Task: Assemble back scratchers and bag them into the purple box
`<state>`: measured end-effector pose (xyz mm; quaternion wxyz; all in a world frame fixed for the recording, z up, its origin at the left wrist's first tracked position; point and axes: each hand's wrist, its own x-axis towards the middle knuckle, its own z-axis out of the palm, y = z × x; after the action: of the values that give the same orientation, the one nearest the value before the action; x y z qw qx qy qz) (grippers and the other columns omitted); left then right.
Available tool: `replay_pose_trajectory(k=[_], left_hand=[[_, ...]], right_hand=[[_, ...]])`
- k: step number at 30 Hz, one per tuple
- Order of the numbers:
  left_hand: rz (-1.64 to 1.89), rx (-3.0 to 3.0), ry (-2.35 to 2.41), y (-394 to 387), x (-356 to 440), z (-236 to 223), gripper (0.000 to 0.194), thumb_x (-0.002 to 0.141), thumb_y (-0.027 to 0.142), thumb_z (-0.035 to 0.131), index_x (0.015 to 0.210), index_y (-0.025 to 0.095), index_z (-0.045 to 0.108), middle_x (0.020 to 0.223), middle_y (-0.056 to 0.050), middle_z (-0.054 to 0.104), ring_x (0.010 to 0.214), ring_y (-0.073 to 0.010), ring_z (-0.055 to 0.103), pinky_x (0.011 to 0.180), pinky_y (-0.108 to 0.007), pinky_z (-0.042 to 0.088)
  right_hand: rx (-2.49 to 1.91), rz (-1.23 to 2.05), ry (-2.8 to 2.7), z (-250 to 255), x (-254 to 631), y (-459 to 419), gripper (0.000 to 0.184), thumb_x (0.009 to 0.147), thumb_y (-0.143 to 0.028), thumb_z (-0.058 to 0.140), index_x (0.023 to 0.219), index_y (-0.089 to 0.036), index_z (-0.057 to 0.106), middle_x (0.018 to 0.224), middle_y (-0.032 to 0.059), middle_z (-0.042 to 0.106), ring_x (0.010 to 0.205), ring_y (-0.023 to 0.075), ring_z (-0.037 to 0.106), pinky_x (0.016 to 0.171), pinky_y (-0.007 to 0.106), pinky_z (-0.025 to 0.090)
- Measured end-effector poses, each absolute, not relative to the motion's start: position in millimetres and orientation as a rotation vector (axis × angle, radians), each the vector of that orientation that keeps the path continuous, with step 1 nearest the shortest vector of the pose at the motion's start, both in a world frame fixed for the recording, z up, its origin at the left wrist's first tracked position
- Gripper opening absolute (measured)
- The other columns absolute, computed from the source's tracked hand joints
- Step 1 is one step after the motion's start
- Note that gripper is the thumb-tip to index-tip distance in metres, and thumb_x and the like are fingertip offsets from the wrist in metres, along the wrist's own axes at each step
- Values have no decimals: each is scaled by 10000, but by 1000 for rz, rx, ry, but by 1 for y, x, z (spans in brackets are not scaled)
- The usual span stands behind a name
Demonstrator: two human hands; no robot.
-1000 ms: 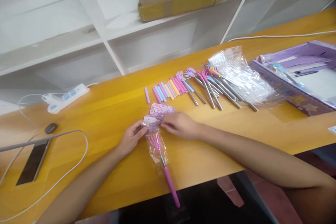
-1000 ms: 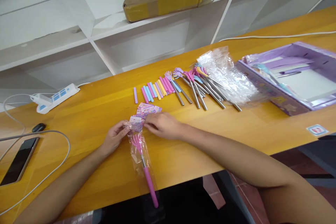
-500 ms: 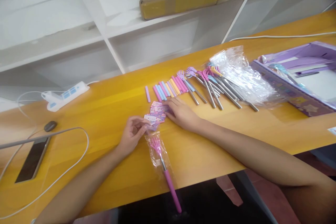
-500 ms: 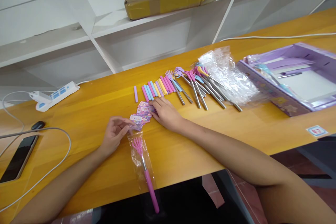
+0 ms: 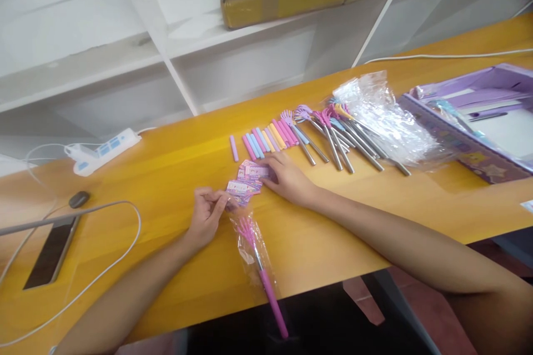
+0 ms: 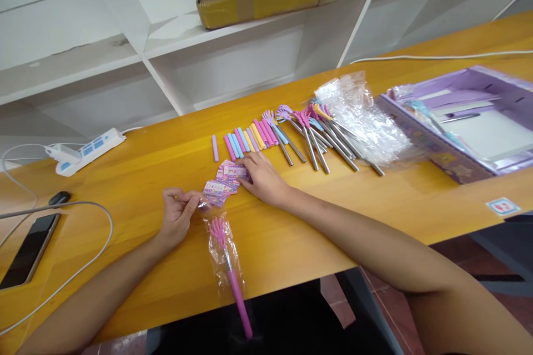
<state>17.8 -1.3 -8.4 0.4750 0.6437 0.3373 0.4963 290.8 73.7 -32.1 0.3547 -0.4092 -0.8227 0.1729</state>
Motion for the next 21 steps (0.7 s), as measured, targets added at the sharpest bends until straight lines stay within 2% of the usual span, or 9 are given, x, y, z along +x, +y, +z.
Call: replay_pose_trajectory(k=[4,8,13,21], left_hand=[[1181,1604,941,-1,12,-13,165,1091,375,592,1040,236,519,919,-15,760,818,-174,728,767,-326,575],[1106,1654,968,1,9,-13,237,1097,397,563,1028,206,686,979,-59,743,839,-184,701,795,-330,577],[1049,1653,1016,1,9,-8,225,1096,368,568,1139,213,726,1019,-50,725,833,-172,705,818,-313,576],[976,1720,926,3,8,2,281,1095,366,559,1223,210,754,1122,-90,712,942,-208,698,893,-340,559]], right_hand=[[-1046,543,-2073,-30,290,72,290,974,-230,675,1259,-193,642,1235,129,627,1109,277,600,984,457,525],[-1030,607,-2041,-25,288,71,167,1009,-249,645,1164,-189,664,1072,94,642,936,219,595,854,365,497],[-980,669,-1981,-16,287,67,119,1037,-270,639,1119,-186,661,918,46,641,816,174,578,798,316,446],[-1022,575,-2010,-14,287,65,116,1059,-292,608,1045,-194,668,960,66,681,876,205,605,847,357,443]])
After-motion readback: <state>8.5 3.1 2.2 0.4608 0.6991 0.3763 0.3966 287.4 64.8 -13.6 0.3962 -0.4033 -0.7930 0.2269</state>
